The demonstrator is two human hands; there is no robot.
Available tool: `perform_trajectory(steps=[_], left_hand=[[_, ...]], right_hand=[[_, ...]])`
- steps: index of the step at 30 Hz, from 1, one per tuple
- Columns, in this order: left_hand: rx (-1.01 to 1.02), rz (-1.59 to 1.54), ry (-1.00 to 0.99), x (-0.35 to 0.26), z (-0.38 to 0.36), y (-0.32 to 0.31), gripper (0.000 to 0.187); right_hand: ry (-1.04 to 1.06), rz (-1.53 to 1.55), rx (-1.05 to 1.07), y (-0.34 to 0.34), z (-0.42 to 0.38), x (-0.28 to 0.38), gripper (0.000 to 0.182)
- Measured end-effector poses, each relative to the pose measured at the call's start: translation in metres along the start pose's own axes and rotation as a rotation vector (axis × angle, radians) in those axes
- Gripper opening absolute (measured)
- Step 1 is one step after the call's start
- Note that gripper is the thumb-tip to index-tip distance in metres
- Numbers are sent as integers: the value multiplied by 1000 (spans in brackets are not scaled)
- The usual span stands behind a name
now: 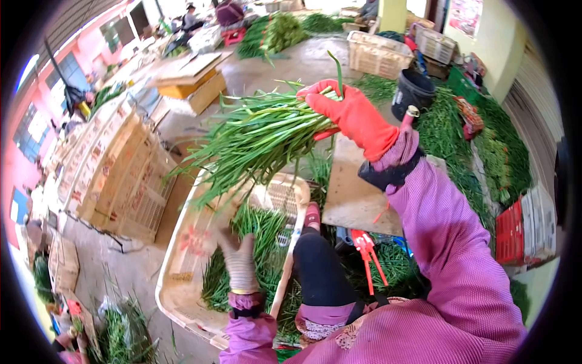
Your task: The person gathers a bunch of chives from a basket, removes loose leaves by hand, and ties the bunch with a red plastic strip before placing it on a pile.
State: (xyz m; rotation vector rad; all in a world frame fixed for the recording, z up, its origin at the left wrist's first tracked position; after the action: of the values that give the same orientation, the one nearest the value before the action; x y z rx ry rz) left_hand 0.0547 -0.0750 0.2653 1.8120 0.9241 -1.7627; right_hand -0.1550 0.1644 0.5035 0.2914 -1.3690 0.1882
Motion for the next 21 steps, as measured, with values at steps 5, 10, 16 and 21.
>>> perform_trajectory(steps=[5, 10, 16, 21], left_hand=[[874, -807, 544, -57, -150, -220, 95], [871, -880, 541, -58, -210, -290, 79], [985, -662, 802, -3, -288, -321, 52], [1165, -581, 832, 60, -317, -341, 51]], right_hand=[[739, -301, -416, 69, -124, 48, 18], [628, -380, -489, 107, -255, 12, 35], [645, -509, -556, 155, -331, -23, 45], [557, -490, -671, 179, -370, -59, 48]])
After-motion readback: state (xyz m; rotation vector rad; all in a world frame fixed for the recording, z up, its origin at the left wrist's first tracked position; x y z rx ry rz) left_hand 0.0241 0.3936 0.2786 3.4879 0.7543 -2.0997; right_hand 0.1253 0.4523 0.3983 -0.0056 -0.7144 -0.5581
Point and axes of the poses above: each hand's wrist, its own z-axis towards the middle knuckle, its own y-axis out of the back of the hand, x = y × z, the point moved 10 cm from there along z, towards the middle knuckle, and after that the axes turned 9 degrees about -x, right-handed, at the moved point
